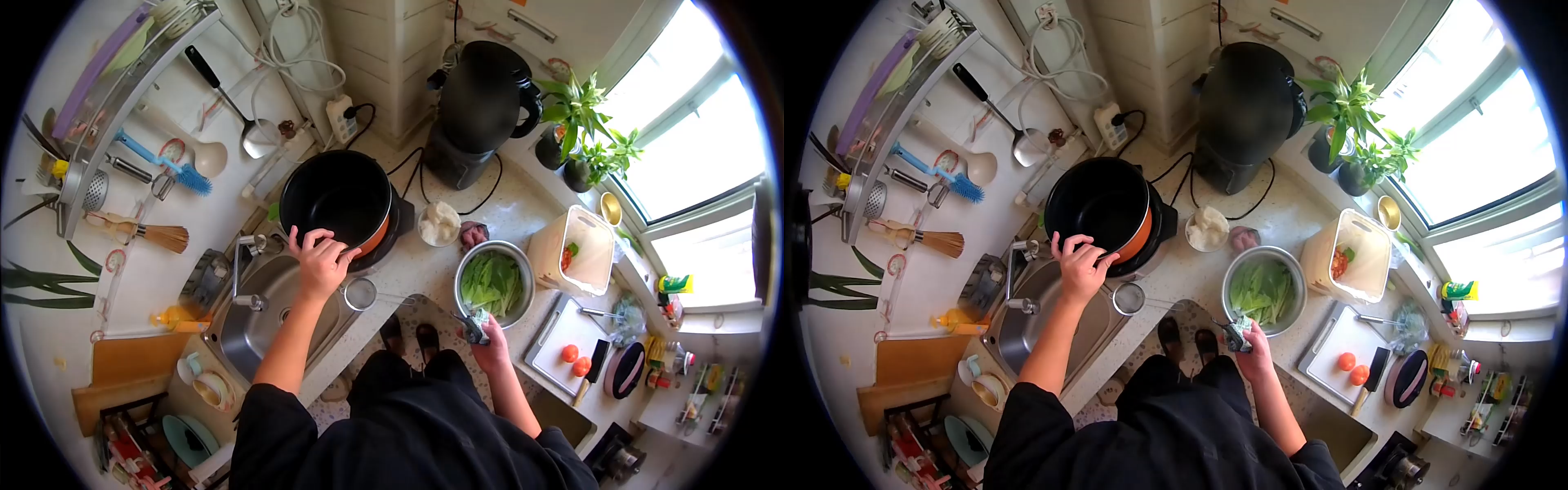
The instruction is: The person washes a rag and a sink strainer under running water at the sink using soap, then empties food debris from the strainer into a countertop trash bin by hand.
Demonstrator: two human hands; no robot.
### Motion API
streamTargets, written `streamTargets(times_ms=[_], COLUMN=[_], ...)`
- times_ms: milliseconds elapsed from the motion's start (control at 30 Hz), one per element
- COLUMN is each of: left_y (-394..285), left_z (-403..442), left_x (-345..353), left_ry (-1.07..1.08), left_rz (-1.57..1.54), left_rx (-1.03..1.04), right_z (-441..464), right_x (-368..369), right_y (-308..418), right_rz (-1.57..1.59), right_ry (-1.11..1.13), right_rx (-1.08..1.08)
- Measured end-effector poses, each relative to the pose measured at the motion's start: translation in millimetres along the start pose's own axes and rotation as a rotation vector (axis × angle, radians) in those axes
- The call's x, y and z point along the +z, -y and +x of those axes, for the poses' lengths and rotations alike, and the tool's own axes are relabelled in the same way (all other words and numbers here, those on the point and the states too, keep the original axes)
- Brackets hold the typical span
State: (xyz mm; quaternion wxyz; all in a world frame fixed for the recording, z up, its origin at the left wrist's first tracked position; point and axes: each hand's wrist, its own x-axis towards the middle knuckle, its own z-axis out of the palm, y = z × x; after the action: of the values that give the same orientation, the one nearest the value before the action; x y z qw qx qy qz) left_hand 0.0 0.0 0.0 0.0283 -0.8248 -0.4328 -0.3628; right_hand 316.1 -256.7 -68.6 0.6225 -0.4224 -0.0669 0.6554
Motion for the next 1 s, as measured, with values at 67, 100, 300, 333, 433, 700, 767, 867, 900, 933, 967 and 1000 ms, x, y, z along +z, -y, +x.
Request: streamTargets(times_ms=[67,100,300,333,433,700,767,867,900,933,967,1000], left_y=[0.4,9.4,7.9,8.6,8.7,5.2,2.2,-1.3,-3.0,-3.0,-3.3,-4.3], left_z=[-4.8,-4.5,-14.3,-16.7,-21.1,-32.0,-33.7,-35.2,-36.4,-37.8,-38.9,-39.6], left_x=[6.8,7.1,24.3,26.9,33.5,41.3,40.8,40.9,41.8,41.2,40.8,40.0], left_ry=[0.004,0.015,0.054,0.058,0.062,0.121,0.152,0.161,0.154,0.189,0.192,0.193], left_rz=[-0.012,-0.002,-0.003,-0.002,0.000,0.023,0.056,0.082,0.087,0.084,0.093,0.105], left_rx=[-0.004,0.000,-0.016,-0.018,-0.018,-0.071,-0.088,-0.121,-0.129,-0.147,-0.151,-0.157], right_z=[-4.5,0.5,-3.3,-3.6,-2.9,-7.6,-8.8,-9.5,-11.0,-11.4,-11.6,-12.6], right_x=[-0.1,5.8,-0.4,1.2,0.4,-10.4,-14.6,-21.0,-24.4,-27.1,-29.6,-30.4], right_y=[0.9,-6.3,-4.0,-3.5,-2.3,0.0,2.6,3.4,5.3,6.3,6.6,8.2], right_rz=[0.011,0.025,0.006,0.007,0.012,0.038,0.052,0.043,0.034,0.027,0.020,0.024], right_ry=[-0.027,-0.030,-0.060,-0.060,-0.059,-0.079,-0.054,-0.046,-0.031,-0.014,0.006,0.006], right_rx=[-0.007,-0.008,-0.011,-0.012,-0.018,0.016,0.032,0.043,0.044,0.045,0.046,0.050])
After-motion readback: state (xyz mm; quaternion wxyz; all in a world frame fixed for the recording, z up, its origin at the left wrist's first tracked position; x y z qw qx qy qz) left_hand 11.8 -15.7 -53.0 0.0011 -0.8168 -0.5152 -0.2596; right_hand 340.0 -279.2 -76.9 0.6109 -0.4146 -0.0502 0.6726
